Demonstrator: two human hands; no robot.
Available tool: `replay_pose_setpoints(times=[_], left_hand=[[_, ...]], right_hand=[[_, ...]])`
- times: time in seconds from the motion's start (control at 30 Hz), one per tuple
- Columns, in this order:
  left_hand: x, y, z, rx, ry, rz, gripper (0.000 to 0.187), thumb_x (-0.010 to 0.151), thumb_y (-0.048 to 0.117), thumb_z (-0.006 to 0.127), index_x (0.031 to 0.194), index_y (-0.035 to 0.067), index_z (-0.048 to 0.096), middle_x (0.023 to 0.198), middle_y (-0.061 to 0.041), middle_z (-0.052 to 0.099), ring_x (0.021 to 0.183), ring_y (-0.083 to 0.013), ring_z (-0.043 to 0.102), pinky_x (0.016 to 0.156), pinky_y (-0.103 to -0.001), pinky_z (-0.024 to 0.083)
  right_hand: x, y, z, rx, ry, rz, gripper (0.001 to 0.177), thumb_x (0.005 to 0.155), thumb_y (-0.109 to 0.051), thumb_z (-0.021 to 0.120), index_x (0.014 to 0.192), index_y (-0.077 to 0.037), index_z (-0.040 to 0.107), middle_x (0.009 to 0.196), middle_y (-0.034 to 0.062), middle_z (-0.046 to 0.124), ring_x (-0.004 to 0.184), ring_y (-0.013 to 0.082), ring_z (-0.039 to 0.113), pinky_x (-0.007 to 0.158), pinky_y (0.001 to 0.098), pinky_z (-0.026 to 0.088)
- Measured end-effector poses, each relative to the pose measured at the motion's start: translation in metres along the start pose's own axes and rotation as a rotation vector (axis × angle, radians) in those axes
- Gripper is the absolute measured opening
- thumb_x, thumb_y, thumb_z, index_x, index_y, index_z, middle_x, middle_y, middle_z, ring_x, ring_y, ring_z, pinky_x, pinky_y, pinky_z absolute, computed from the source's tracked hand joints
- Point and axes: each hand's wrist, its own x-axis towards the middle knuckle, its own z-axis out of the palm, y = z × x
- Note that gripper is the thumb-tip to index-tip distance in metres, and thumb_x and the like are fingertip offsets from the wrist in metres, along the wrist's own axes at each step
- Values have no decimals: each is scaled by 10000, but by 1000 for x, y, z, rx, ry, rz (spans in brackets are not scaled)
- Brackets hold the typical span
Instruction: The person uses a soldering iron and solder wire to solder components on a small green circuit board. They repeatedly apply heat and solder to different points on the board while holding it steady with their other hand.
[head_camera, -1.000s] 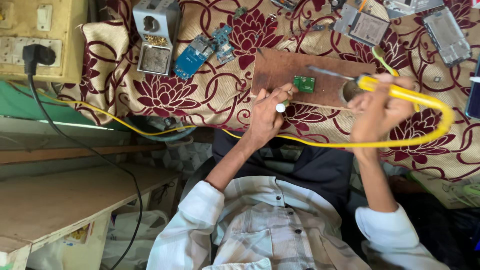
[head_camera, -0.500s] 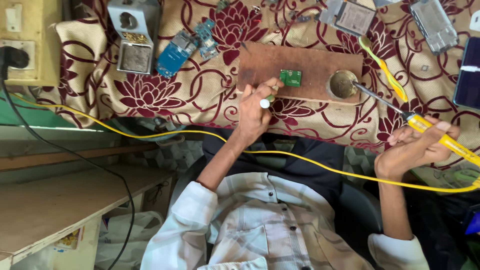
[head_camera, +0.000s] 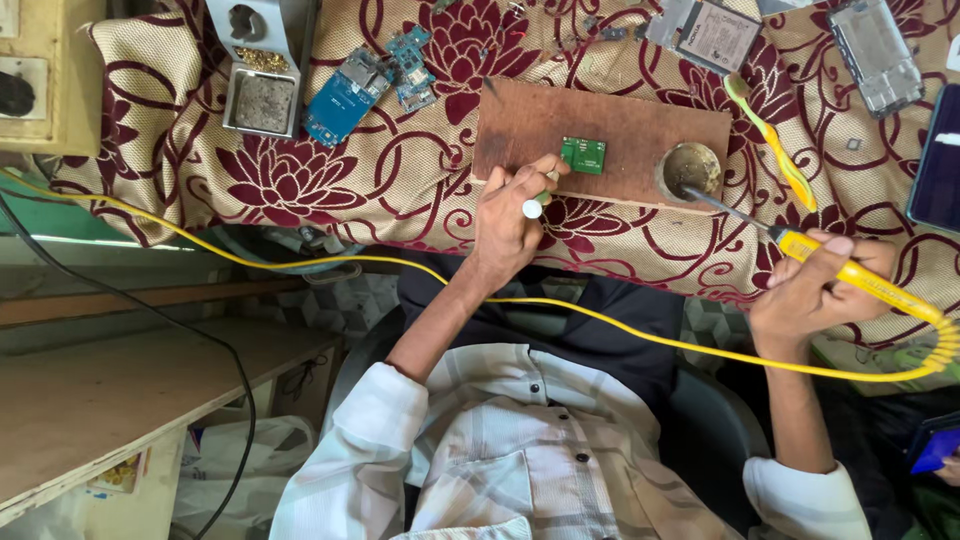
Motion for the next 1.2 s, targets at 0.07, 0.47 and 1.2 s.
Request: replay_pose_setpoints(times=[0.07,0.47,1.2], left_hand=[[-1,2,0,-11,14,5,554,715,-211,567,1180,80,488,1269,-88,671,948,-200,665,802,-348,400],[0,6,-1,4,-7,27,546,721,-192,595,1186,73,491,1278,-95,653,990,-209,676,797,-353,393],[-6,0,3,-125,101,-13,494,739,-245,458,1169,-9,514,1198,-193,680,825,-267,639,786,-346,524]], right_hand=[[4,0,1,-61,8,-14,338,1297,-173,567,1069,53,461,753,158,565,523,141,495,478,253,383],[-20,-15,54,433,103,109,404,1155,-251,638,1357,33,433,835,142,549,568,173,523,540,296,465],[-34,4,106,326,-101,-30,403,1205,-376,431,1348,-1,395,748,168,597,631,228,620,664,288,523]])
